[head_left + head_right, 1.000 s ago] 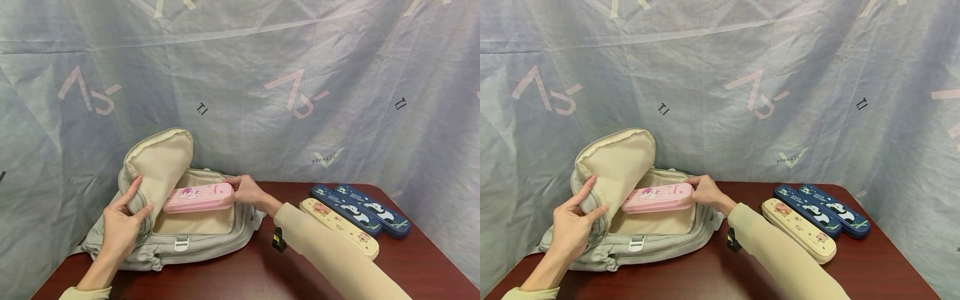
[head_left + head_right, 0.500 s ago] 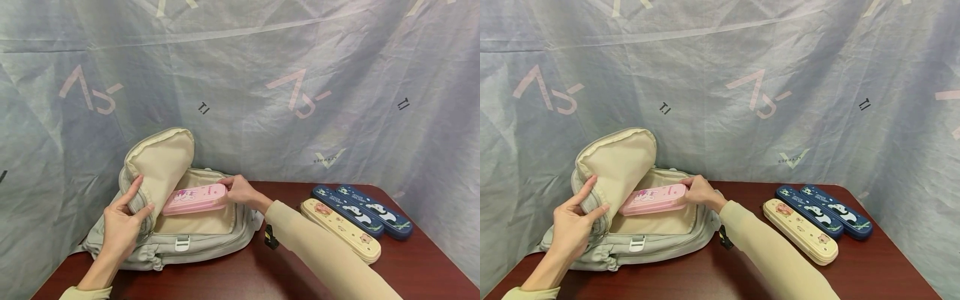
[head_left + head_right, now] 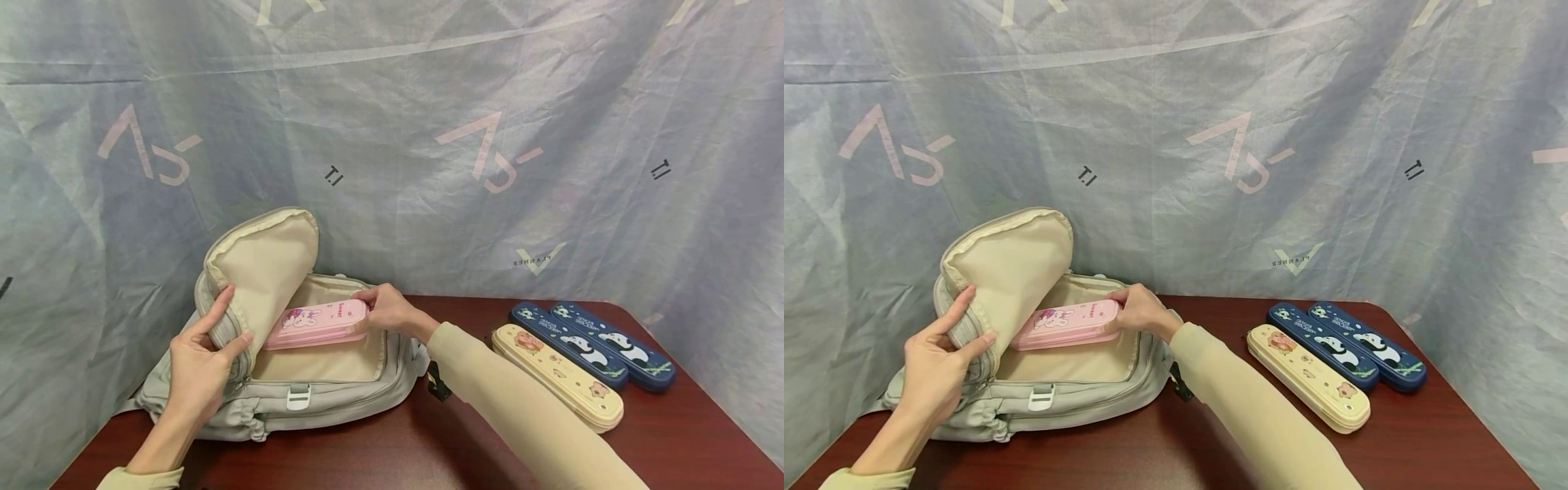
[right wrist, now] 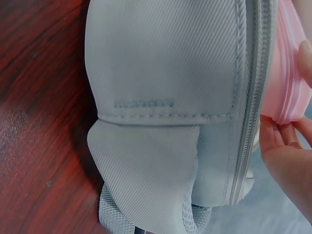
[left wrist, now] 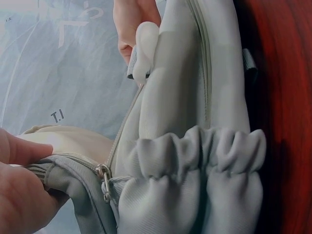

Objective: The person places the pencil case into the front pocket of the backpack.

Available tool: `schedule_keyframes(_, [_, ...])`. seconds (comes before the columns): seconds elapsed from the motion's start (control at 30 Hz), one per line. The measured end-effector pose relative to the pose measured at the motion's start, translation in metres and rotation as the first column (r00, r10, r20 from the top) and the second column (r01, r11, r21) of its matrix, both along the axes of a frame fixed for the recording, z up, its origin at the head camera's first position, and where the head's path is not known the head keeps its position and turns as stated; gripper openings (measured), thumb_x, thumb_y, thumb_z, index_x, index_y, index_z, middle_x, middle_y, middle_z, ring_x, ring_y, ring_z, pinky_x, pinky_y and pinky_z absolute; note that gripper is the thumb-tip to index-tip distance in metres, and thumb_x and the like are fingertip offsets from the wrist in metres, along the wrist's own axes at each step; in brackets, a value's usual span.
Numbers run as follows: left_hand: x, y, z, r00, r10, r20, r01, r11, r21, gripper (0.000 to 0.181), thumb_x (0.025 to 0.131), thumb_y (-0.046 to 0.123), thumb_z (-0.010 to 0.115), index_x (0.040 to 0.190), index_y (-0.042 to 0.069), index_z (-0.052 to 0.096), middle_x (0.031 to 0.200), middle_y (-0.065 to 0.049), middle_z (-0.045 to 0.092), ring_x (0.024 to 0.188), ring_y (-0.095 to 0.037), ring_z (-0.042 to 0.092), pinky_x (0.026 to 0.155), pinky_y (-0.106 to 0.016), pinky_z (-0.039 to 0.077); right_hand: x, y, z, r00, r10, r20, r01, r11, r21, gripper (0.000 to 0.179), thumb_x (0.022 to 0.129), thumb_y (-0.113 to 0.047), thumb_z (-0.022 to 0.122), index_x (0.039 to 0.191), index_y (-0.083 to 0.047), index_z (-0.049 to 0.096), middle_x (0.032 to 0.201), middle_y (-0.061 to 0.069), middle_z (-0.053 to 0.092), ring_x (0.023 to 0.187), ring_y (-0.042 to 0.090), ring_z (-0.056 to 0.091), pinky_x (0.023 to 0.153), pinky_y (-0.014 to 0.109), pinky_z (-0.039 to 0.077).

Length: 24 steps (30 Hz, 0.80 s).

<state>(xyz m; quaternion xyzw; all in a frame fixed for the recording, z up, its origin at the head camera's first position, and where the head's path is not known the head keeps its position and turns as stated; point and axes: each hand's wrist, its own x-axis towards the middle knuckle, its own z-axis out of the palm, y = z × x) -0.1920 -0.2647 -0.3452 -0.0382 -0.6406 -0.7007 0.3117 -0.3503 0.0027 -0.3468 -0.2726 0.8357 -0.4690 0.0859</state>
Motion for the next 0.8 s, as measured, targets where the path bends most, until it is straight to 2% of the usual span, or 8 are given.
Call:
schedule_keyframes(0.13, [-0.001, 0.000, 0.001, 1.000, 0.018, 0.013, -0.018, 1.000, -0.008, 0.076, 0.083, -0.028, 0.068, 0.148, 0.011, 0.063, 0.137, 0.006, 0.067, 0.049, -0.010, 0.017, 0.054, -0.013, 0.042, -0.003, 0.000, -0.001, 1.000, 0.004, 0.003, -0.004, 1.000, 0.003, 0.062, 0.074, 0.000, 0.092, 0.133, -0.002, 0.073, 0.111, 0.005, 0.078, 0.096, 0.011, 0.066, 0.081, 0.020, 0.050])
schedule_keyframes(0.33, [0.000, 0.000, 0.002, 0.999, 0.025, 0.025, -0.025, 0.999, -0.021, 0.076, 0.083, -0.028, 0.068, 0.148, 0.011, 0.062, 0.124, 0.008, 0.074, 0.048, -0.009, 0.019, 0.064, -0.011, 0.047, -0.005, -0.001, -0.003, 1.000, 0.020, 0.023, -0.020, 1.000, 0.002, 0.059, 0.074, 0.001, 0.092, 0.130, -0.002, 0.074, 0.107, 0.005, 0.078, 0.094, 0.011, 0.065, 0.080, 0.020, 0.050])
schedule_keyframes(0.43, [0.000, 0.000, 0.001, 0.999, 0.025, 0.020, -0.025, 1.000, -0.017, 0.077, 0.083, -0.028, 0.068, 0.148, 0.012, 0.063, 0.081, 0.000, 0.078, 0.049, -0.018, 0.010, 0.046, -0.017, 0.034, -0.008, -0.003, -0.004, 0.999, 0.028, 0.020, -0.028, 1.000, 0.011, 0.057, 0.073, 0.004, 0.092, 0.128, -0.002, 0.075, 0.104, 0.003, 0.077, 0.092, 0.009, 0.063, 0.080, 0.020, 0.049])
schedule_keyframes(0.53, [0.000, 0.000, 0.001, 1.000, 0.026, 0.011, -0.026, 1.000, -0.018, 0.077, 0.083, -0.028, 0.068, 0.148, 0.012, 0.063, 0.049, -0.010, 0.059, 0.050, -0.025, 0.007, 0.041, -0.030, 0.018, -0.009, -0.006, -0.005, 0.999, 0.036, 0.019, -0.036, 0.999, 0.028, 0.057, 0.072, 0.003, 0.092, 0.127, -0.002, 0.076, 0.104, 0.002, 0.077, 0.092, 0.009, 0.063, 0.082, 0.021, 0.050])
schedule_keyframes(0.57, [0.000, 0.000, 0.001, 1.000, 0.026, 0.010, -0.025, 0.999, -0.021, 0.077, 0.083, -0.028, 0.068, 0.148, 0.012, 0.063, 0.045, -0.012, 0.053, 0.050, -0.026, 0.007, 0.041, -0.031, 0.017, -0.010, -0.006, -0.005, 0.999, 0.038, 0.017, -0.039, 0.998, 0.041, 0.057, 0.072, 0.002, 0.093, 0.126, -0.003, 0.076, 0.103, 0.002, 0.077, 0.093, 0.009, 0.063, 0.082, 0.022, 0.050])
schedule_keyframes(0.67, [0.000, 0.000, 0.000, 1.000, 0.025, 0.006, -0.025, 0.999, -0.028, 0.076, 0.083, -0.028, 0.068, 0.148, 0.012, 0.063, 0.062, -0.005, 0.071, 0.051, -0.024, 0.008, 0.041, -0.023, 0.025, -0.012, -0.008, -0.005, 1.000, 0.025, -0.011, -0.024, 0.995, 0.102, 0.058, 0.072, -0.006, 0.096, 0.126, -0.008, 0.077, 0.103, -0.002, 0.077, 0.094, 0.009, 0.064, 0.084, 0.023, 0.050])
schedule_keyframes(0.73, [0.000, 0.000, 0.000, 1.000, 0.023, 0.003, -0.023, 0.999, -0.031, 0.076, 0.083, -0.028, 0.068, 0.148, 0.011, 0.063, 0.087, 0.004, 0.079, 0.052, -0.023, 0.009, 0.048, -0.015, 0.035, -0.013, -0.010, -0.005, 0.999, 0.011, -0.035, -0.006, 0.989, 0.145, 0.060, 0.070, -0.012, 0.099, 0.126, -0.012, 0.078, 0.103, -0.005, 0.077, 0.095, 0.008, 0.064, 0.085, 0.024, 0.050])
schedule_keyframes(0.8, [0.000, 0.000, 0.000, 1.000, 0.025, 0.001, -0.025, 0.999, -0.035, 0.076, 0.082, -0.028, 0.068, 0.148, 0.011, 0.063, 0.086, 0.006, 0.079, 0.052, -0.024, 0.009, 0.049, -0.012, 0.037, -0.014, -0.012, -0.006, 0.999, 0.004, -0.044, 0.004, 0.986, 0.165, 0.061, 0.069, -0.014, 0.100, 0.127, -0.014, 0.078, 0.104, -0.006, 0.077, 0.095, 0.007, 0.065, 0.086, 0.023, 0.050])
